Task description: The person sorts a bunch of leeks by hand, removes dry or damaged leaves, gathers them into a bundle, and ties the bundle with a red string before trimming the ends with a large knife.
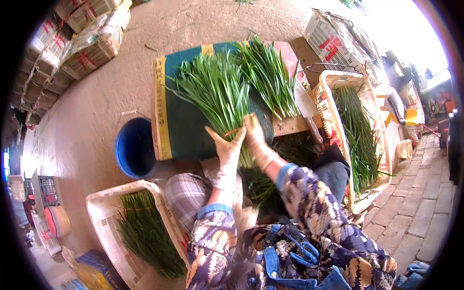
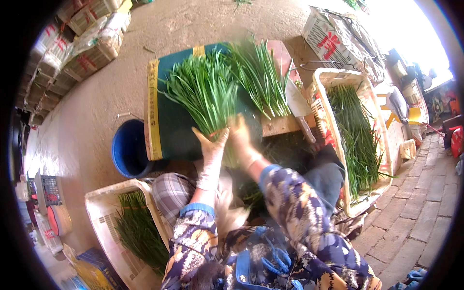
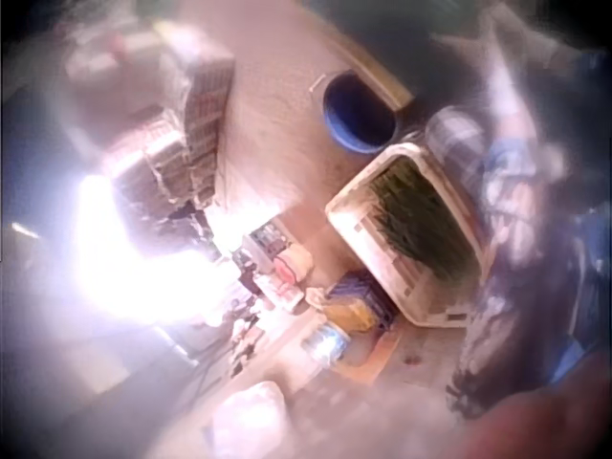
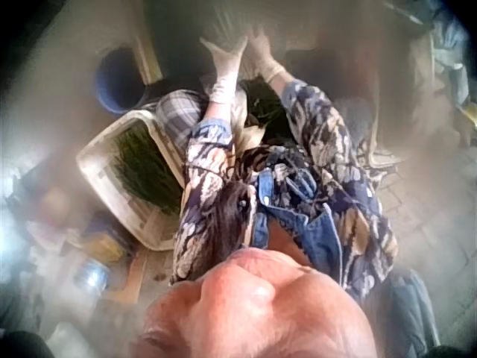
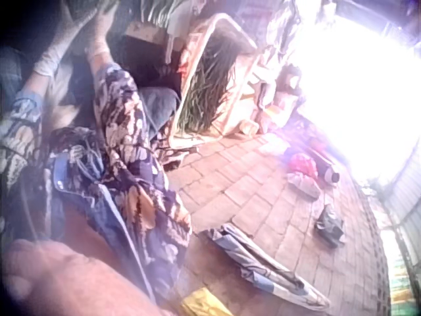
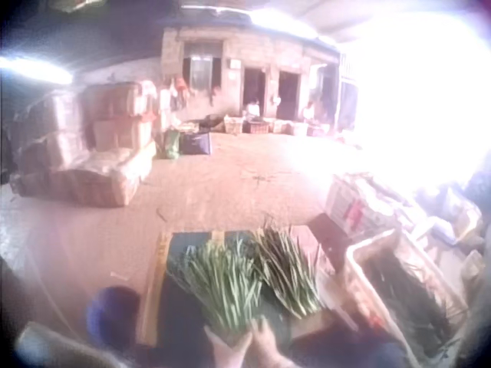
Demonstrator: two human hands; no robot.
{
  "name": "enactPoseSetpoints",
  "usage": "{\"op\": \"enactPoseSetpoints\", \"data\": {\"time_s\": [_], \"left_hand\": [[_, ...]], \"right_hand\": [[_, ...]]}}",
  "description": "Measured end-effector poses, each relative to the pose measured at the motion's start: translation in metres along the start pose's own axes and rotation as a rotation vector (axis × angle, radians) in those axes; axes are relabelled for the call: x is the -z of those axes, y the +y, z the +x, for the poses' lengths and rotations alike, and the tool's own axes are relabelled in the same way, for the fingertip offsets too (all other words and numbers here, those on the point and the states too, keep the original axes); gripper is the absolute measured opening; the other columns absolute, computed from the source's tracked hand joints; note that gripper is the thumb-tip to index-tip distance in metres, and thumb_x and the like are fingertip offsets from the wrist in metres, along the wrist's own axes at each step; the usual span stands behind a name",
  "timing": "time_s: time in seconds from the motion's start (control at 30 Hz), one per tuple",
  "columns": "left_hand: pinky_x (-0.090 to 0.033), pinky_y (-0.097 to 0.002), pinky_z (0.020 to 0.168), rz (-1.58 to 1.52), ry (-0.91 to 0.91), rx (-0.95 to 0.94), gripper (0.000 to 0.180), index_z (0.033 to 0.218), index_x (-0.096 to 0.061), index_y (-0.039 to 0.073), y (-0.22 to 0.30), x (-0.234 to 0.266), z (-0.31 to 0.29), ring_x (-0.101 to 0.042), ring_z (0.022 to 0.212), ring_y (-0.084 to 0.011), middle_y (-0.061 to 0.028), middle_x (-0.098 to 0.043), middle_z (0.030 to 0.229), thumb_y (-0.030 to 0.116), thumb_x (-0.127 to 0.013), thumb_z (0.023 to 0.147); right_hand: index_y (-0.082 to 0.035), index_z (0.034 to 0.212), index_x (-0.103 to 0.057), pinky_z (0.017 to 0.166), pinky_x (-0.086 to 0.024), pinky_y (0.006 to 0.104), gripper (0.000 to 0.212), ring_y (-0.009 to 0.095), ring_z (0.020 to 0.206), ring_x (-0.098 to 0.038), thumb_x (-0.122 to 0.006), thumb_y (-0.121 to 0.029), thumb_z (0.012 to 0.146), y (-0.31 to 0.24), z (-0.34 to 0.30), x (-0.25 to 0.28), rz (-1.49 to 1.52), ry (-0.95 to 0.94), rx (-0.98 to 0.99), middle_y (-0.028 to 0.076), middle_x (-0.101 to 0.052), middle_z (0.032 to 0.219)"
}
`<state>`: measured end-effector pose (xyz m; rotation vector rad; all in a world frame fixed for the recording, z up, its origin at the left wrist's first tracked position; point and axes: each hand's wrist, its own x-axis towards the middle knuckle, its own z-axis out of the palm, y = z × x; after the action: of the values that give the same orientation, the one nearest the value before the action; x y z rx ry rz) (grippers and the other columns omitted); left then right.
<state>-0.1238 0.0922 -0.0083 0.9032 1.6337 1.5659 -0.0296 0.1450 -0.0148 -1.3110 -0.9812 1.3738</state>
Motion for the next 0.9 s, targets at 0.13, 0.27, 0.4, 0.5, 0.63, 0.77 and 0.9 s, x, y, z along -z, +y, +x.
{"op": "enactPoseSetpoints", "data": {"time_s": [0.13, 0.27, 0.4, 0.5, 0.63, 0.77, 0.9], "left_hand": [[-0.038, -0.0313, 0.101, -0.263, -0.19, 0.356, 0.086, 0.14, -0.036, -0.005, 0.033, 0.02, 0.013, -0.05, 0.117, -0.021, -0.0157, -0.053, 0.13, 0.041, -0.079, 0.081], [-0.04, -0.0303, 0.098, -0.316, -0.341, 0.504, 0.069, 0.131, -0.049, 0.002, 0.003, 0.036, 0.006, -0.052, 0.11, -0.0147, -0.0066, -0.058, 0.121, 0.04, -0.078, 0.082], [-0.049, -0.0316, 0.092, -0.342, -0.428, 0.368, 0.069, 0.126, -0.049, 0.005, 0.042, 0.02, -0.01, -0.059, 0.104, -0.0173, -0.0067, -0.06, 0.118, 0.02, -0.088, 0.072], [-0.051, -0.032, 0.092, -0.473, -0.471, 0.161, 0.076, 0.129, -0.044, 0.004, 0.068, 0.02, -0.014, -0.06, 0.106, -0.0186, -0.0086, -0.061, 0.118, 0.013, -0.089, 0.069], [-0.052, -0.0321, 0.092, -0.288, -0.525, -0.116, 0.078, 0.13, -0.042, 0.004, 0.086, 0.019, 0.004, -0.061, 0.107, -0.0192, -0.0097, -0.061, 0.119, 0.008, -0.088, 0.067], [-0.055, -0.0324, 0.088, -0.407, -0.565, -0.136, 0.063, 0.128, -0.049, 0.002, 0.08, 0.017, 0.032, -0.063, 0.105, -0.0196, -0.0116, -0.065, 0.113, 0.001, -0.079, 0.072], [-0.053, -0.0336, 0.09, -0.378, -0.603, 0.059, 0.072, 0.13, -0.046, 0.003, 0.023, 0.01, 0.053, -0.061, 0.108, -0.0209, -0.0107, -0.058, 0.125, 0.014, -0.085, 0.071]], "right_hand": [[0.006, 0.148, -0.024, 0.103, -0.04, 0.0333, 0.091, 0.03, 0.123, -0.051, -0.061, -0.054, 0.09, -0.026, -0.013, -0.01, -0.147, -0.049, -0.035, 0.026, -0.05, 0.136], [0.006, 0.138, -0.041, 0.088, -0.049, 0.0295, 0.079, 0.02, 0.107, -0.06, -0.069, -0.048, 0.088, -0.052, -0.007, 0.021, 0.059, -0.274, -0.279, 0.018, -0.061, 0.122], [0.0, 0.124, -0.055, 0.086, -0.049, 0.03, 0.06, 0.017, 0.097, -0.062, -0.079, -0.034, 0.081, -0.065, -0.023, 0.02, -0.076, -0.384, -0.151, 0.01, -0.067, 0.106], [-0.001, 0.128, -0.051, 0.086, -0.05, 0.029, 0.063, 0.016, 0.1, -0.061, -0.081, -0.026, 0.079, -0.09, -0.034, 0.015, -0.049, -0.406, 0.066, 0.01, -0.067, 0.107], [-0.004, 0.139, -0.04, 0.087, -0.05, 0.0291, 0.079, 0.016, 0.105, -0.059, -0.084, -0.019, 0.075, -0.117, -0.03, 0.015, -0.012, -0.445, 0.389, 0.011, -0.063, 0.116], [-0.004, 0.144, -0.033, 0.101, -0.044, 0.0334, 0.101, 0.019, 0.118, -0.053, -0.091, -0.018, 0.063, -0.135, -0.012, 0.015, -0.173, -0.489, 0.491, 0.013, -0.056, 0.129], [-0.005, 0.133, -0.048, 0.1, -0.043, 0.0364, 0.079, 0.024, 0.116, -0.053, -0.087, -0.02, 0.066, -0.099, 0.017, 0.038, -0.719, -0.672, 0.599, 0.013, -0.056, 0.127]]}}
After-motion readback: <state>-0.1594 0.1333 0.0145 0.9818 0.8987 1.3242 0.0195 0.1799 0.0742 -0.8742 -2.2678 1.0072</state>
